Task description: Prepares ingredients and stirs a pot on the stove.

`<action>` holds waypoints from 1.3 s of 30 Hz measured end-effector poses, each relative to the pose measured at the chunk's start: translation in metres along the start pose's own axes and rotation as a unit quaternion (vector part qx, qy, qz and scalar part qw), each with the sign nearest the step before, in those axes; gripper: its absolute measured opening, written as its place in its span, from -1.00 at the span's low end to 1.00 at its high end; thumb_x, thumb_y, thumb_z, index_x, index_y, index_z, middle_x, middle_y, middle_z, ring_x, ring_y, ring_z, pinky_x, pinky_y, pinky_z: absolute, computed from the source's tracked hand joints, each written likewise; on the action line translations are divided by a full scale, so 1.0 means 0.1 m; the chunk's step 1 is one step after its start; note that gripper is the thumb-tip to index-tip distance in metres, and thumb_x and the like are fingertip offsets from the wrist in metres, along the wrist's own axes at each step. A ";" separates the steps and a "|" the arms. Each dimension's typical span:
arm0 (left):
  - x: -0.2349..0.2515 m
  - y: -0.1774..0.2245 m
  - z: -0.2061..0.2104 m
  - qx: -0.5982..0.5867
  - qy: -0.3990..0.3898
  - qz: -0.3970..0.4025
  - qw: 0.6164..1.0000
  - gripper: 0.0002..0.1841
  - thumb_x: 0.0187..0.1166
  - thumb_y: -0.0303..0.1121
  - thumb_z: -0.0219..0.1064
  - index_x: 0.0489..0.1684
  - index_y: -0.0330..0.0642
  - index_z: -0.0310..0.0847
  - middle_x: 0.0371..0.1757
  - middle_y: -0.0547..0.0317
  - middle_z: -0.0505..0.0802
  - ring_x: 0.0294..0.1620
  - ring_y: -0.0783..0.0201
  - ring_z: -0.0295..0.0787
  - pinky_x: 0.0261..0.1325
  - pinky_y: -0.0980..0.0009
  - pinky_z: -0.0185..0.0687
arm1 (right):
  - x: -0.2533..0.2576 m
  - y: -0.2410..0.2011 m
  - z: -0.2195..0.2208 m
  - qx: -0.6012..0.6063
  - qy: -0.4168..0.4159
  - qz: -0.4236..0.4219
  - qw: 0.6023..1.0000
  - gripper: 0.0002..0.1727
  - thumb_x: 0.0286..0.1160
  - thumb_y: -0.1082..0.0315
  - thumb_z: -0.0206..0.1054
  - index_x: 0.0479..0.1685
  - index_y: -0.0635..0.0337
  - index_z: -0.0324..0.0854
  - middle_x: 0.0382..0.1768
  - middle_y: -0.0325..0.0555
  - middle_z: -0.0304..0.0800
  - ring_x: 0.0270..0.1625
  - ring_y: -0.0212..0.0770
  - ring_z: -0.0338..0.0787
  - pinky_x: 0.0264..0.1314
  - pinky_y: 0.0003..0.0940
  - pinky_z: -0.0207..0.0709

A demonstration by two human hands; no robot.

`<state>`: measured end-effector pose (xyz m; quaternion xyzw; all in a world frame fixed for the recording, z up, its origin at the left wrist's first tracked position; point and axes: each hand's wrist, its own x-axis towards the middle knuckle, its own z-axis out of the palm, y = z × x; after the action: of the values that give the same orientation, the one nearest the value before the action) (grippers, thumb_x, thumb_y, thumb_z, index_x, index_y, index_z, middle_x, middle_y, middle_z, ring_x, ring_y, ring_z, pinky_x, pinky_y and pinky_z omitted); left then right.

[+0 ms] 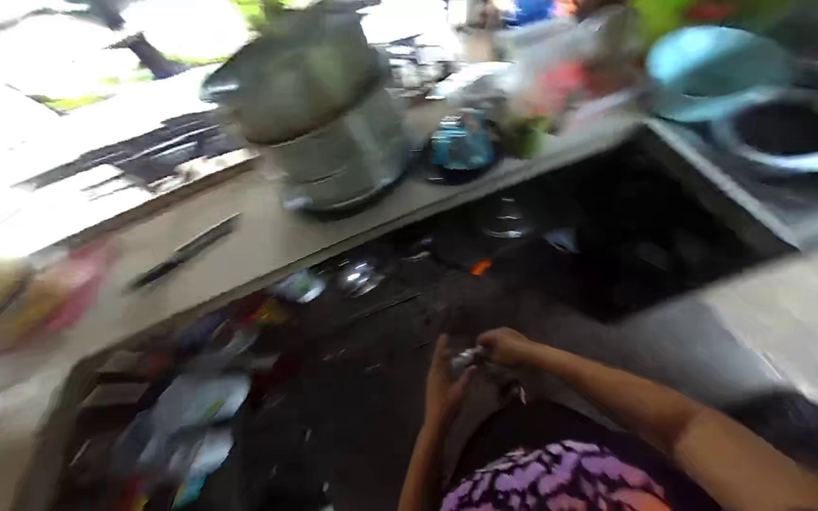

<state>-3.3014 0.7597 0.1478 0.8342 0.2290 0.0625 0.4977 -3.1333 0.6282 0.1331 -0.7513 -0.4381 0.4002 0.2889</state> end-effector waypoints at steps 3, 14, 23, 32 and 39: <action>0.26 0.03 0.20 0.055 -0.107 -0.015 0.993 0.05 0.51 -0.24 0.50 0.87 -0.46 -0.23 0.79 -0.56 0.18 0.79 -0.34 0.19 0.77 -0.12 0.16 | -0.41 0.63 -0.07 0.049 0.077 0.188 0.978 -0.59 0.75 0.23 0.24 0.41 0.29 0.61 0.33 0.37 0.71 0.44 0.37 0.65 0.48 0.43 0.40; 0.81 0.81 1.56 0.489 -0.529 0.082 0.688 -0.27 0.70 -0.11 0.35 0.82 -0.19 0.19 0.69 -0.33 0.46 0.66 -0.26 0.45 0.66 -0.18 0.35 | -4.25 2.12 1.33 0.352 0.360 0.704 0.500 -0.44 0.77 0.15 0.17 0.55 0.41 0.48 0.57 0.39 0.51 0.68 0.32 0.46 0.69 0.31 0.27; 0.51 1.62 2.94 0.546 -0.536 0.121 0.632 -0.29 0.73 -0.10 0.31 0.83 -0.18 0.18 0.67 -0.32 0.50 0.64 -0.24 0.49 0.66 -0.14 0.36 | -5.57 2.44 1.50 0.445 0.525 0.654 0.316 -0.39 0.73 0.13 0.24 0.55 0.47 0.44 0.57 0.42 0.49 0.68 0.22 0.46 0.71 0.15 0.28; 0.16 2.34 3.99 0.550 -0.574 0.157 0.585 -0.32 0.73 -0.18 0.33 0.80 -0.23 0.21 0.62 -0.36 0.54 0.64 -0.23 0.49 0.69 -0.10 0.32 | -6.21 3.27 1.38 0.476 0.572 0.604 0.285 0.02 0.53 0.08 0.50 0.80 0.50 -0.01 0.64 0.55 0.32 0.69 0.40 0.40 0.72 0.27 0.25; 0.25 2.53 4.91 0.616 -0.605 0.251 0.437 -0.31 0.70 -0.10 0.34 0.80 -0.11 0.26 0.63 -0.30 0.55 0.60 -0.24 0.53 0.61 -0.18 0.41 | -6.09 3.00 1.82 0.498 0.568 0.567 0.327 -0.38 0.65 0.24 0.36 0.57 0.48 0.39 0.47 0.46 0.56 0.56 0.32 0.57 0.65 0.23 0.36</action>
<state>-3.0352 0.2753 0.1183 0.7667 -0.3719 -0.4937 -0.1737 -3.3408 -0.0336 0.0161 -0.5778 0.6464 0.0861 0.4908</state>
